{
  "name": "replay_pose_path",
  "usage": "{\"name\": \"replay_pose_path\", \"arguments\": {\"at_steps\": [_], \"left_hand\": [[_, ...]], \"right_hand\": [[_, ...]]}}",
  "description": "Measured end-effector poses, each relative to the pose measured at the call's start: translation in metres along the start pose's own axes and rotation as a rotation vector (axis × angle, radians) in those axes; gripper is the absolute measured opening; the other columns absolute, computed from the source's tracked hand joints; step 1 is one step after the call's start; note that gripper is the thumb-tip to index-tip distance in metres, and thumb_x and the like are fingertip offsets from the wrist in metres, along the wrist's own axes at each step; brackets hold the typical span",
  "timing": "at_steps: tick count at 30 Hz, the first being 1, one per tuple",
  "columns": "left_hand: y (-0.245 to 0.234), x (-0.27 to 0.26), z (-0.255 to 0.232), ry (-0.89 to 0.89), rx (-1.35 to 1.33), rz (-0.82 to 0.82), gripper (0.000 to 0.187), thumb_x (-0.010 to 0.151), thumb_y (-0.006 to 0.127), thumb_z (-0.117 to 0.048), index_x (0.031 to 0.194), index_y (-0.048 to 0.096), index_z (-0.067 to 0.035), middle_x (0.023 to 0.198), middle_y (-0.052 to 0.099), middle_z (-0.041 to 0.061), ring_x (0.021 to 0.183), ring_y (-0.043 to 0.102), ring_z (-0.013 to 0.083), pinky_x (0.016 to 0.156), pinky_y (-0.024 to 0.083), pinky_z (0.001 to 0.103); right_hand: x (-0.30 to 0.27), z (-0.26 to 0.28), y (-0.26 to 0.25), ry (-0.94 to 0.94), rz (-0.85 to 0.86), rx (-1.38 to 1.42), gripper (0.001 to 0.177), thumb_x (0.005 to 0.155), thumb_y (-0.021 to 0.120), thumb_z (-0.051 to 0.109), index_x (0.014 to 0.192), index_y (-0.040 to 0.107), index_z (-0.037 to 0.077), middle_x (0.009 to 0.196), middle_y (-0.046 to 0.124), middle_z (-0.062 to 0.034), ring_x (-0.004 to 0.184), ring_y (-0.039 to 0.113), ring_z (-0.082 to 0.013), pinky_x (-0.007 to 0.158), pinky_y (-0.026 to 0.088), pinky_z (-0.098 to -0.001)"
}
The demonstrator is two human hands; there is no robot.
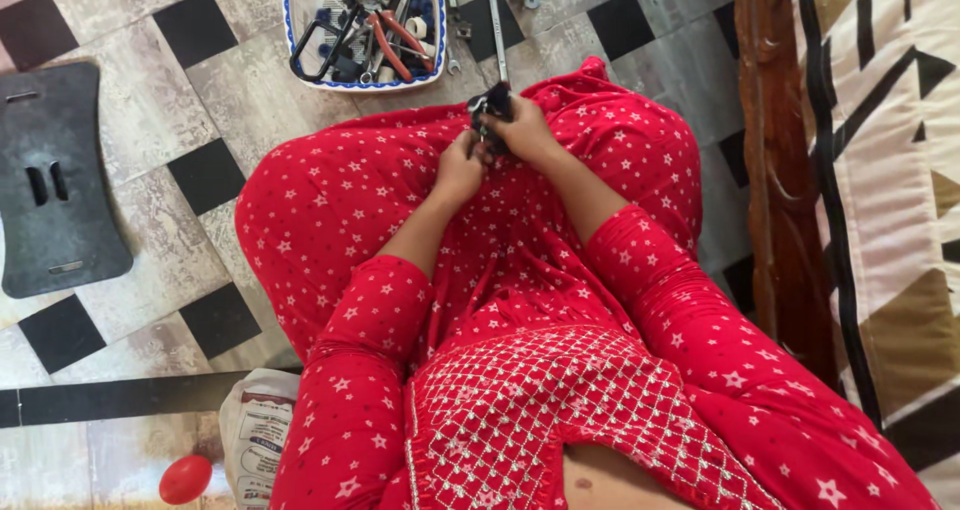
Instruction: The person holds a small metal component and applies tape to it while using a wrench and pliers to secure parts.
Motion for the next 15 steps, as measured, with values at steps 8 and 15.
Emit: {"name": "replay_pose_path", "arguments": {"at_steps": [8, 15], "left_hand": [[0.005, 0.01, 0.007, 0.032, -0.225, 0.001, 0.015, 0.108, 0.05, -0.01, 0.112, 0.064, -0.005, 0.082, 0.066, 0.0, 0.067, 0.059, 0.009, 0.062, 0.052, 0.026], [0.003, 0.007, 0.009, 0.059, -0.196, 0.027, 0.014, 0.106, 0.053, -0.007, 0.111, 0.065, -0.003, 0.085, 0.068, 0.001, 0.07, 0.063, 0.01, 0.064, 0.055, 0.028]], "right_hand": [[0.007, -0.007, -0.013, 0.154, -0.06, 0.617, 0.018, 0.101, 0.073, 0.018, 0.111, 0.066, 0.005, 0.095, 0.071, -0.0064, 0.08, 0.069, -0.0173, 0.072, 0.058, -0.0327], [-0.016, 0.044, -0.006, 0.195, 0.036, 0.632, 0.027, 0.091, 0.074, 0.015, 0.114, 0.065, 0.005, 0.099, 0.074, -0.0092, 0.084, 0.074, -0.0201, 0.074, 0.062, -0.0353]]}}
Point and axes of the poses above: each hand's wrist, its own x-axis towards the middle knuckle, its own y-axis out of the palm, z = x × y, the point moved 2 cm from there along x, towards the middle knuckle
